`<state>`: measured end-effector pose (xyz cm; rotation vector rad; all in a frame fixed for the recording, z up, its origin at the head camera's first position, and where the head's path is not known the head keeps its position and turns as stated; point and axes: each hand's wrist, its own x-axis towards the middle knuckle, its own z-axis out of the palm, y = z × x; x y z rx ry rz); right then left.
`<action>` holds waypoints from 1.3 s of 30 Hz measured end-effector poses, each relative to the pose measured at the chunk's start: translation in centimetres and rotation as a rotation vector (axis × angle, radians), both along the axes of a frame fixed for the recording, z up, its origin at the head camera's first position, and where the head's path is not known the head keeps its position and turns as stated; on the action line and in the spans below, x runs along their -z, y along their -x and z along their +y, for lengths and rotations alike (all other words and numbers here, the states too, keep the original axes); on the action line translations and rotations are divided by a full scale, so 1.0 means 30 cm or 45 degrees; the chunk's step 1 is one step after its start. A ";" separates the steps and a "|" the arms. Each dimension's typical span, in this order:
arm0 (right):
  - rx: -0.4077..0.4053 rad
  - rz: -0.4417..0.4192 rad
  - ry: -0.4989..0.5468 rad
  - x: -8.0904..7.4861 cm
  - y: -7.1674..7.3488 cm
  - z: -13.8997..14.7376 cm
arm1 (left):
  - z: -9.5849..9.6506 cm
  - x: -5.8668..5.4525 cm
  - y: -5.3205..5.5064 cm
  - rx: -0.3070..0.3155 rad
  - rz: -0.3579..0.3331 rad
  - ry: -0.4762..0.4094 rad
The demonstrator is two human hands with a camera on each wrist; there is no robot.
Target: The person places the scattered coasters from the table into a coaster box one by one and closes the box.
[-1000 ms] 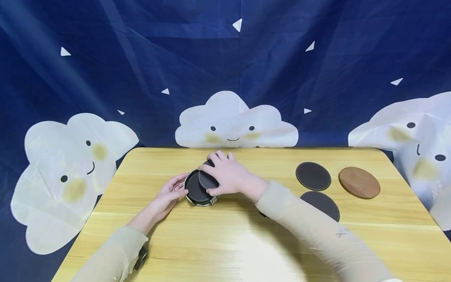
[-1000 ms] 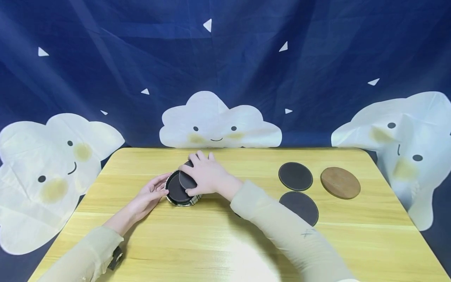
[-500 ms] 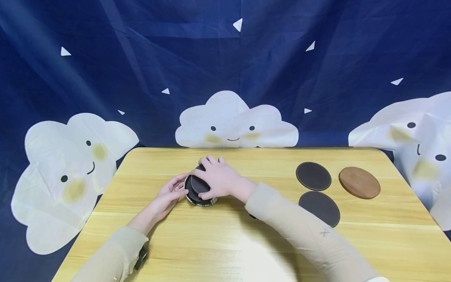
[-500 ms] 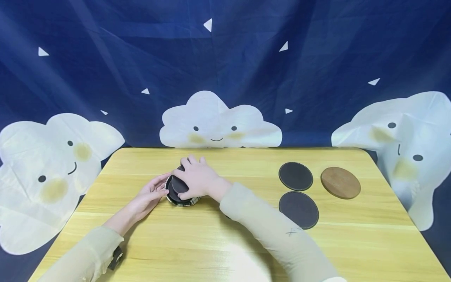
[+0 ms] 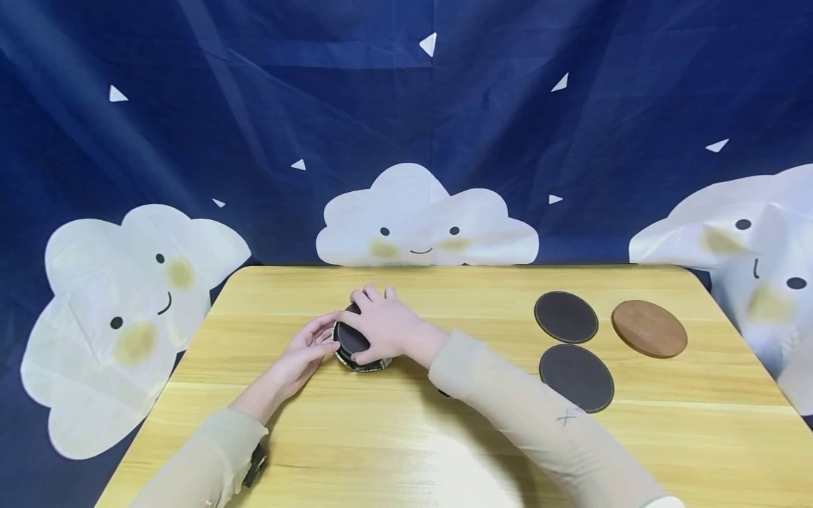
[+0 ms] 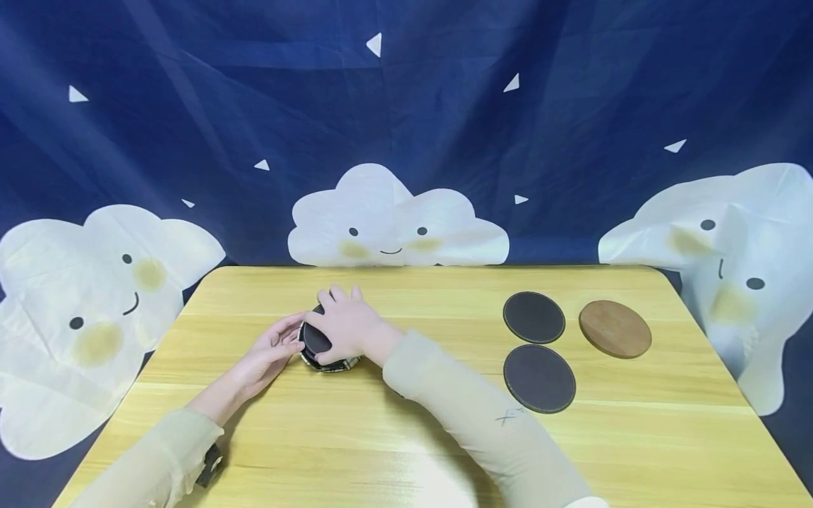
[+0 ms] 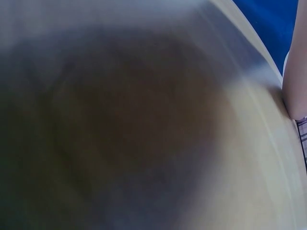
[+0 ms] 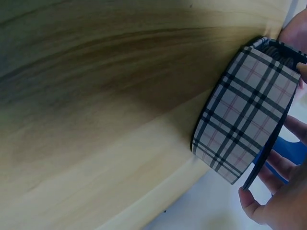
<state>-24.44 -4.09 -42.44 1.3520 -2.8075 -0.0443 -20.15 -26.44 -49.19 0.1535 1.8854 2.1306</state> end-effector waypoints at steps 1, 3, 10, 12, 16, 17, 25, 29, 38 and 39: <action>-0.001 0.003 -0.003 0.002 -0.001 -0.002 | 0.001 0.000 -0.001 0.001 -0.001 0.000; -0.005 0.014 -0.009 0.007 -0.002 -0.005 | 0.002 0.000 -0.002 -0.004 -0.001 0.001; -0.032 0.011 0.002 0.019 -0.014 -0.007 | -0.001 0.003 0.001 0.009 -0.011 0.002; -0.029 0.003 0.012 0.020 -0.017 -0.004 | -0.002 0.007 0.003 0.016 -0.015 0.006; -0.024 -0.007 0.022 0.025 -0.019 -0.001 | -0.006 0.011 0.006 0.026 -0.013 0.021; -0.022 -0.009 0.023 0.027 -0.018 -0.001 | -0.007 0.011 0.007 0.028 -0.012 0.025; -0.011 -0.030 0.019 0.049 -0.013 0.002 | -0.005 0.001 0.007 0.023 -0.037 0.039; -0.009 -0.019 0.022 0.046 -0.016 0.006 | 0.000 -0.005 0.008 0.021 -0.030 0.040; -0.016 -0.007 0.022 0.036 -0.024 0.017 | -0.003 -0.008 0.007 0.024 -0.036 0.032; -0.018 -0.008 0.025 0.036 -0.025 0.018 | -0.004 -0.007 0.008 0.023 -0.039 0.031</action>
